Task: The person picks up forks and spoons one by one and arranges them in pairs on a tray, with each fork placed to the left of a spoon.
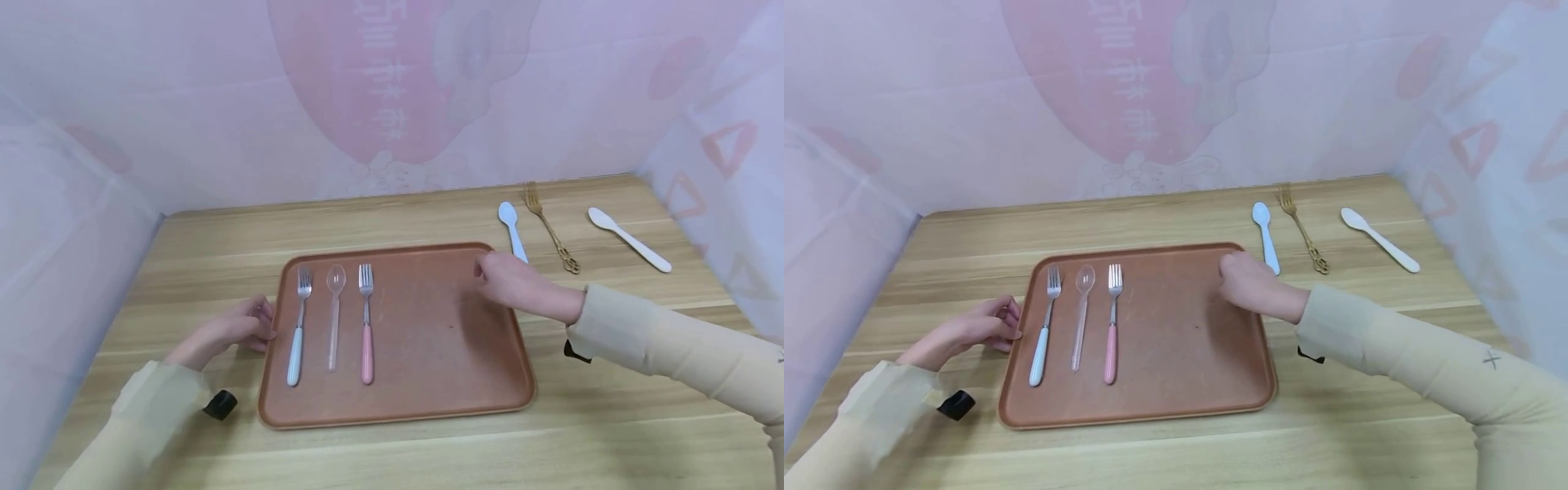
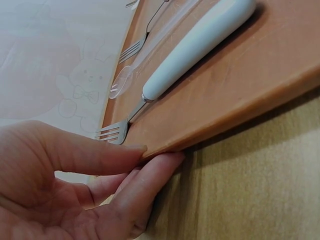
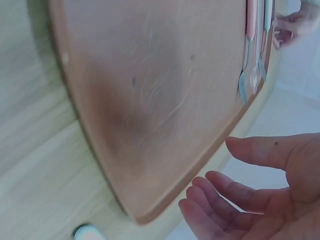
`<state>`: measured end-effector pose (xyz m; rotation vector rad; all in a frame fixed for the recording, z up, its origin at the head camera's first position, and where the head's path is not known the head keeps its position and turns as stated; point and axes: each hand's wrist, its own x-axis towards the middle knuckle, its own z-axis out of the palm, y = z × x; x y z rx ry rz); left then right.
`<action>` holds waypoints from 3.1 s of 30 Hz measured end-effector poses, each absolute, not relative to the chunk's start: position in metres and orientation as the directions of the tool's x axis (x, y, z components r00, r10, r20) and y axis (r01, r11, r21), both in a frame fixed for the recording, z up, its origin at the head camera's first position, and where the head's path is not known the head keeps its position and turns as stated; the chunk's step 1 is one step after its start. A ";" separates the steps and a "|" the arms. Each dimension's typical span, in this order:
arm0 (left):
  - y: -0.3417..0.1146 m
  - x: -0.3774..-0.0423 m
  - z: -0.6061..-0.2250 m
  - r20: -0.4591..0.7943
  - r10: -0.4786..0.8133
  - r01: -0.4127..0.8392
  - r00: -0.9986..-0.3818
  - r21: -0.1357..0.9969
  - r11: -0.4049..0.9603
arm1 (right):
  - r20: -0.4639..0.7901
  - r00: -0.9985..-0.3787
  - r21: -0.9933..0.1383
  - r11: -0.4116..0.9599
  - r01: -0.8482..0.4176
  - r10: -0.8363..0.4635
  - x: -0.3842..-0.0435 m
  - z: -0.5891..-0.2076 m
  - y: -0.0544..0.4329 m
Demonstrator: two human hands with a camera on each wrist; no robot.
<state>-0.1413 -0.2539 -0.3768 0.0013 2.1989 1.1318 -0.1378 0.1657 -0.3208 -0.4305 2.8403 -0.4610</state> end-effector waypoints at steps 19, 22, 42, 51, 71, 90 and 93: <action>-0.252 -0.143 -0.372 -0.560 0.266 -0.279 -0.784 0.702 0.656 | -0.194 -0.952 -0.311 0.935 -0.170 -0.237 -0.165 -0.299 0.204; -0.251 -0.143 -0.372 -0.557 0.272 -0.276 -0.784 0.707 0.651 | -0.183 -0.961 -0.334 0.932 -0.139 -0.209 -0.172 -0.297 0.209; -0.253 -0.141 -0.375 -0.573 0.250 -0.296 -0.781 0.691 0.660 | -0.184 -0.983 -0.433 0.899 0.061 -0.022 -0.206 -0.316 0.238; -0.254 -0.141 -0.376 -0.564 0.253 -0.290 -0.786 0.698 0.655 | -0.175 -0.984 -0.476 0.872 0.115 0.035 -0.214 -0.331 0.243; -0.253 -0.141 -0.376 -0.560 0.245 -0.287 -0.791 0.694 0.661 | -0.246 -0.965 -0.545 0.811 0.214 0.090 -0.227 -0.359 0.245; -0.252 -0.142 -0.374 -0.560 0.245 -0.277 -0.791 0.686 0.672 | -0.221 -0.975 -0.480 0.870 0.115 0.007 -0.224 -0.374 0.246; -0.252 -0.142 -0.375 -0.564 0.243 -0.280 -0.789 0.682 0.675 | -0.223 -0.975 -0.508 0.854 0.116 0.000 -0.221 -0.373 0.245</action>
